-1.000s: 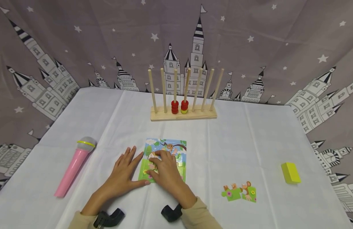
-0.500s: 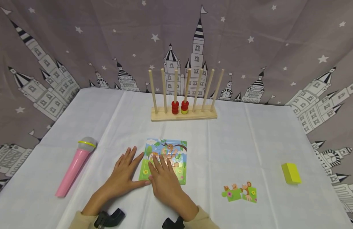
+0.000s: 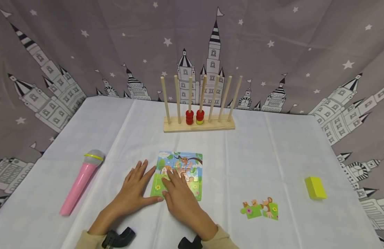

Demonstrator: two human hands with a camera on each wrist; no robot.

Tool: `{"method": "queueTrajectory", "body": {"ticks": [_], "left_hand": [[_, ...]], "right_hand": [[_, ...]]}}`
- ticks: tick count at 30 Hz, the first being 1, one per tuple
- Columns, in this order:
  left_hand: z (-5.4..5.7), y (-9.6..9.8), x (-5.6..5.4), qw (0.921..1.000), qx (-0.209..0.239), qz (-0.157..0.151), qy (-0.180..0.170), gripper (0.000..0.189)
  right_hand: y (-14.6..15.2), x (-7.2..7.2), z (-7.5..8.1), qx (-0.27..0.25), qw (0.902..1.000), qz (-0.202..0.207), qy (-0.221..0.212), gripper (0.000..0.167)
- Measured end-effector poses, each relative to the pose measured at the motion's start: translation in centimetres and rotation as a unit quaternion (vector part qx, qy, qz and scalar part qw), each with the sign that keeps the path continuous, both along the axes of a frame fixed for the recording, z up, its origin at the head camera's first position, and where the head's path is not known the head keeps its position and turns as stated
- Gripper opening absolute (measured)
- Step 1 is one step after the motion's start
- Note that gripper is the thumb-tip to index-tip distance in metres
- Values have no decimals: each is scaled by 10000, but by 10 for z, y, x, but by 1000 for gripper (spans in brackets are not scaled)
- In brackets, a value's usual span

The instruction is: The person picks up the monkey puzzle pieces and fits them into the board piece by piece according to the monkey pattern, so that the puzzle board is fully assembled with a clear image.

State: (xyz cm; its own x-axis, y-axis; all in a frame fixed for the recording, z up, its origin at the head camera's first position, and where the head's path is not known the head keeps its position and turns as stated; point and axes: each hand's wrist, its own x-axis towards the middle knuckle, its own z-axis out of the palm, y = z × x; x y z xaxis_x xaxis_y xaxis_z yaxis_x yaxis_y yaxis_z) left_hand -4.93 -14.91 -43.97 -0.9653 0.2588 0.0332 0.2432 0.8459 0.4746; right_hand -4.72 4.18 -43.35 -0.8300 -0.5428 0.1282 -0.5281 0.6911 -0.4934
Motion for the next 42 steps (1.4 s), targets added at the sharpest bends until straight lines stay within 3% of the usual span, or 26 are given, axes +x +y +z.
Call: {"method": "queueTrajectory", "body": {"ticks": [13, 18, 25, 34, 38, 42], "left_hand": [[0, -2, 1, 10000, -26, 66, 34, 99], [-1, -1, 1, 10000, 9, 69, 48, 100], [-1, 1, 1, 10000, 39, 76, -1, 100], [0, 1, 0, 10000, 15, 71, -30, 100], [0, 1, 0, 10000, 26, 68, -61, 100], [0, 2, 0, 9999, 38, 74, -72, 100]], "right_hand": [[32, 3, 16, -372, 9972, -610, 234, 33], [61, 3, 20, -294, 9907, -1240, 477, 29], [114, 6, 24, -50, 9734, -2196, 654, 18], [172, 22, 33, -102, 9584, -2850, 89, 17], [188, 27, 33, -16, 9510, -3090, 79, 15], [197, 30, 32, 177, 9437, -3296, -196, 18]]}}
